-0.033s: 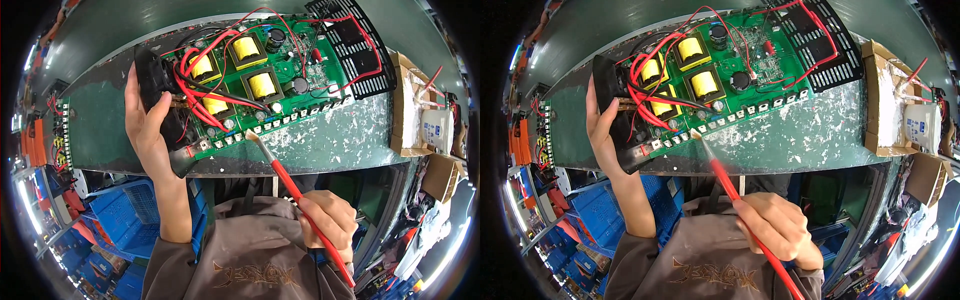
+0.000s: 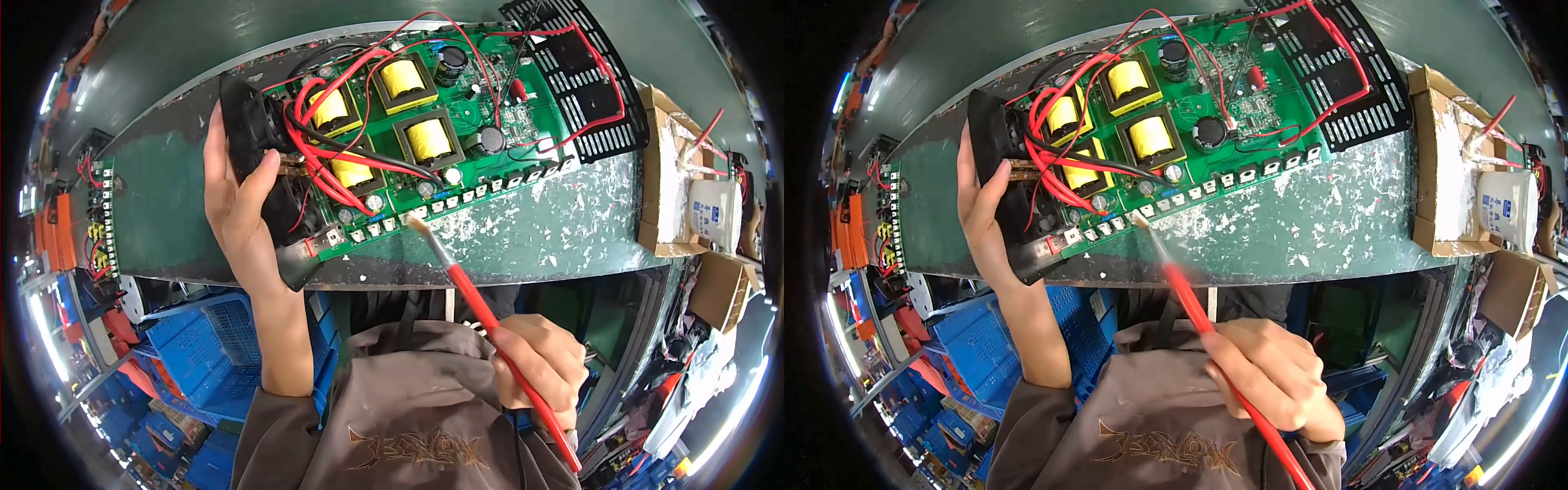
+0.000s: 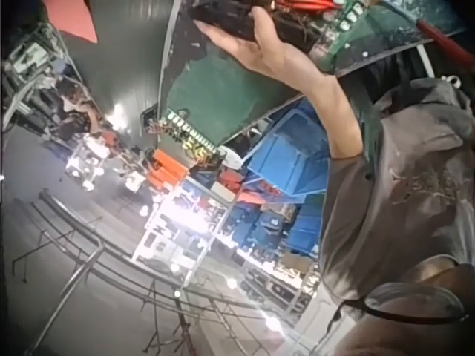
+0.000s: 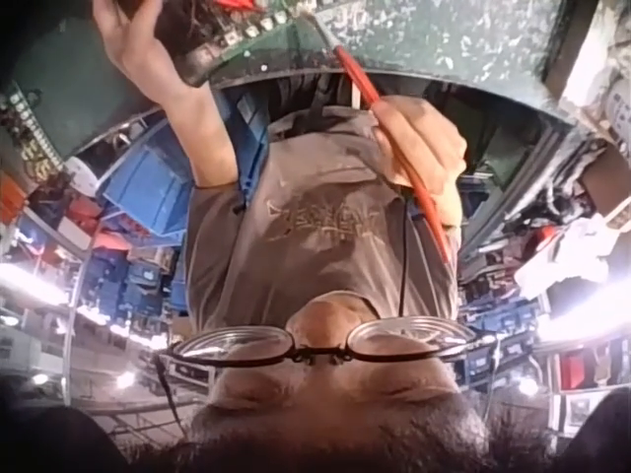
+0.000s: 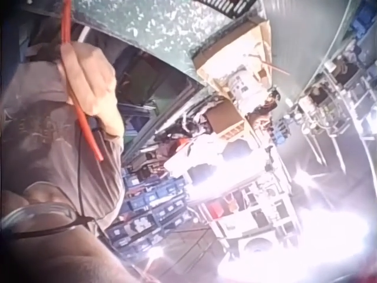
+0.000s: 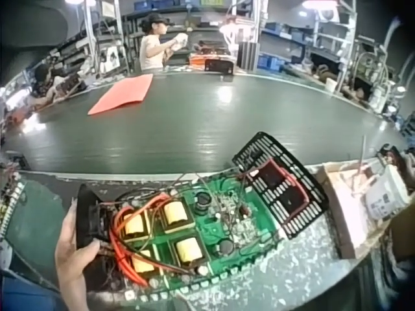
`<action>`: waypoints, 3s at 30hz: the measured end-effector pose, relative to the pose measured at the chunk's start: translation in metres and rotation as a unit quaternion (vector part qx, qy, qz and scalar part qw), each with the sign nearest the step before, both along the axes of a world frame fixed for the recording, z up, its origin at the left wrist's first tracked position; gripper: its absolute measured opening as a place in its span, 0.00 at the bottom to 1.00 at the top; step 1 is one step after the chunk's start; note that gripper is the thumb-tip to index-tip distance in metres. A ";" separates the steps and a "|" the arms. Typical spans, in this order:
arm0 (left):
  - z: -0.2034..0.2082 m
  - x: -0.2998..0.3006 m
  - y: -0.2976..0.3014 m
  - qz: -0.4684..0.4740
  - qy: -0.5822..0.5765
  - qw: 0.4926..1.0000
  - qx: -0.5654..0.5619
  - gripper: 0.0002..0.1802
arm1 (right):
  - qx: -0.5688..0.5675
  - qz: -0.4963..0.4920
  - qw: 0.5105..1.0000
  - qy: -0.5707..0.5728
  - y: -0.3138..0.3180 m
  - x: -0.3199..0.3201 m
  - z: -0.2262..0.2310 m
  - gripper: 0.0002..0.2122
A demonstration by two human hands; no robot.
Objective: Assembling electronic circuit boards by trimming wires and applying a substance with a brush on a production line.
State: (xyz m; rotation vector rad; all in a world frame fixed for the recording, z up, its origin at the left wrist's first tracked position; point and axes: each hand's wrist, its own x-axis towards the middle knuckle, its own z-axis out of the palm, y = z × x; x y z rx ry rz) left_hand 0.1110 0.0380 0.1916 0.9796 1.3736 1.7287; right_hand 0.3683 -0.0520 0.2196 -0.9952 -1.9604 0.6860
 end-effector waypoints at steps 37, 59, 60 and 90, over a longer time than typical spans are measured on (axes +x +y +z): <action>0.000 -0.008 0.001 -0.019 0.022 1.000 0.007 0.30 | 0.024 -0.052 0.998 0.012 0.010 0.021 -0.008 0.14; 0.001 -0.004 0.002 -0.012 0.000 1.000 -0.002 0.30 | 0.026 -0.103 0.994 0.035 0.015 0.036 -0.020 0.08; 0.001 -0.005 0.001 -0.014 0.012 1.000 -0.006 0.30 | 0.026 -0.104 0.994 0.034 0.015 0.038 -0.019 0.08; -0.017 -0.013 -0.007 -0.062 0.215 0.967 0.119 0.17 | 0.065 -0.144 0.986 0.057 0.011 0.056 -0.015 0.09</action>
